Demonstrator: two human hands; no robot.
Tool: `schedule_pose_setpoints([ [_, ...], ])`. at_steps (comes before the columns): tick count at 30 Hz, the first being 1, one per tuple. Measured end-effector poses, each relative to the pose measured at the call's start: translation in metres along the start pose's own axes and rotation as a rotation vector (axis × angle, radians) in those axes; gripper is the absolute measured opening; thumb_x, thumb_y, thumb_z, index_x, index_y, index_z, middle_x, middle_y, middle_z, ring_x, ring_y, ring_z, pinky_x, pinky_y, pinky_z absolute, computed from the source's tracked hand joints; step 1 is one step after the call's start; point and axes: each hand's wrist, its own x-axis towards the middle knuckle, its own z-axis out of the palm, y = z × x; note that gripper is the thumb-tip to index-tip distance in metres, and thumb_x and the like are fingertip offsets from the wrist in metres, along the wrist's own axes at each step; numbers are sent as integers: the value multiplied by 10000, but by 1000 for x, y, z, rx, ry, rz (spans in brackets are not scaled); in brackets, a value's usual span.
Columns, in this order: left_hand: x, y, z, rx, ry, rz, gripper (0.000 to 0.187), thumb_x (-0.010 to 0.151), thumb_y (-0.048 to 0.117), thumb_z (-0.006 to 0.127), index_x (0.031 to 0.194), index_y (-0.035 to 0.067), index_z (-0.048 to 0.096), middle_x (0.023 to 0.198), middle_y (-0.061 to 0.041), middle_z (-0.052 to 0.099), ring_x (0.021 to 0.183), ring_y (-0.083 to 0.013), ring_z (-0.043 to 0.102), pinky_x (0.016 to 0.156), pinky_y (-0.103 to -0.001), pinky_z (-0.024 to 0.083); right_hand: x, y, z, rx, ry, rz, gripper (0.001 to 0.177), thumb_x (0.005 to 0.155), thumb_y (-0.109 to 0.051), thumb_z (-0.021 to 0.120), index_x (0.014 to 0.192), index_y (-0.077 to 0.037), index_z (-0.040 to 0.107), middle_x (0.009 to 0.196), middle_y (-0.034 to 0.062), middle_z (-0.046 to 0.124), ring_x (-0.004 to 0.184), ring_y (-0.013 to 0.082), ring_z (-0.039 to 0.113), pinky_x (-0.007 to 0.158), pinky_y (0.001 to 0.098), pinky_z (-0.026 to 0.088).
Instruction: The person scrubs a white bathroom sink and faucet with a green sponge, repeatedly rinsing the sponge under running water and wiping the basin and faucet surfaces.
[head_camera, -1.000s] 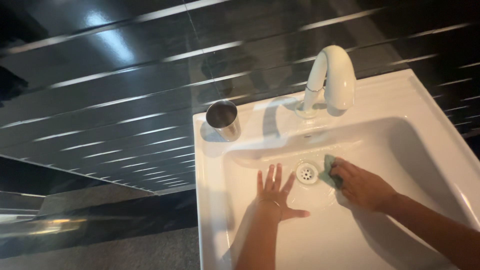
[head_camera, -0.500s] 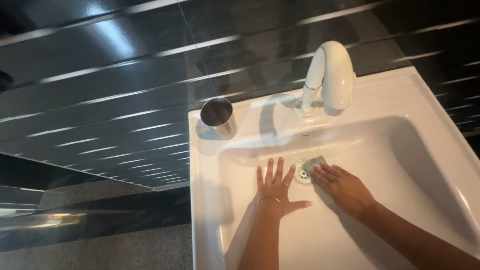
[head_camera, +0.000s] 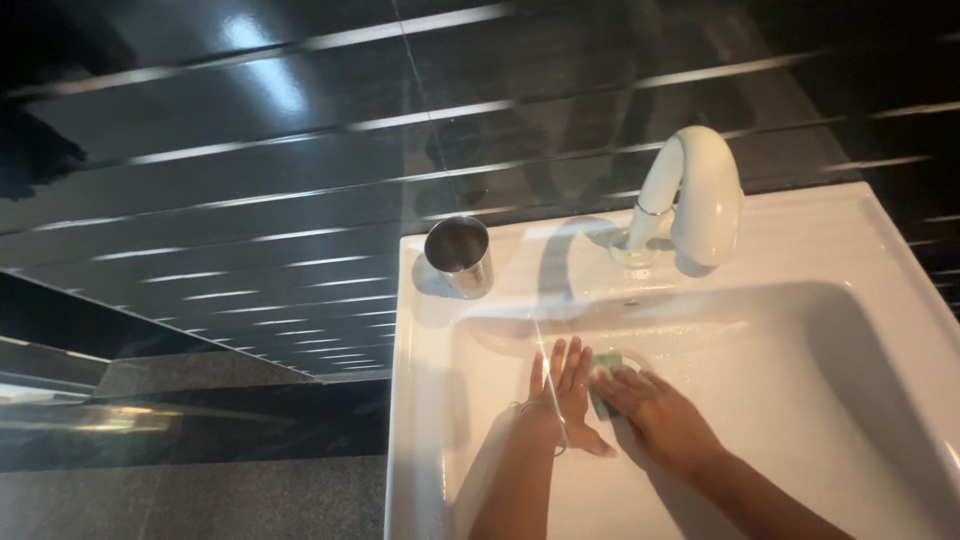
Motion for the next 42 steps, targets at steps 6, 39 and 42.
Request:
schedule_pose_setpoints([
  [6,-7,2,-7,-26,2,-20,1644,527,795,814,1618,15,-137,1711,-193,-162,1565,-350,-227,1214,-571,-138,-12,15,-8,-299,-138,76,604,827,-168,594,1421,-75,530,1481,119,572,1373,265,476,1169,464,290],
  [39,8,1,6,53,158,28,1694,458,782,871,1625,1,-76,1710,-207,-114,1552,-362,-192,1167,-607,-147,-7,0,41,195,62,461,485,842,-187,673,1322,-130,632,1389,127,605,1279,301,591,1078,413,478],
  [42,8,0,11,37,185,50,1702,455,818,846,1622,-12,-74,1712,-206,-107,1561,-361,-189,1171,-606,-155,-20,6,46,400,28,407,515,826,-166,662,1335,-104,617,1383,145,629,1268,294,615,1062,417,495],
])
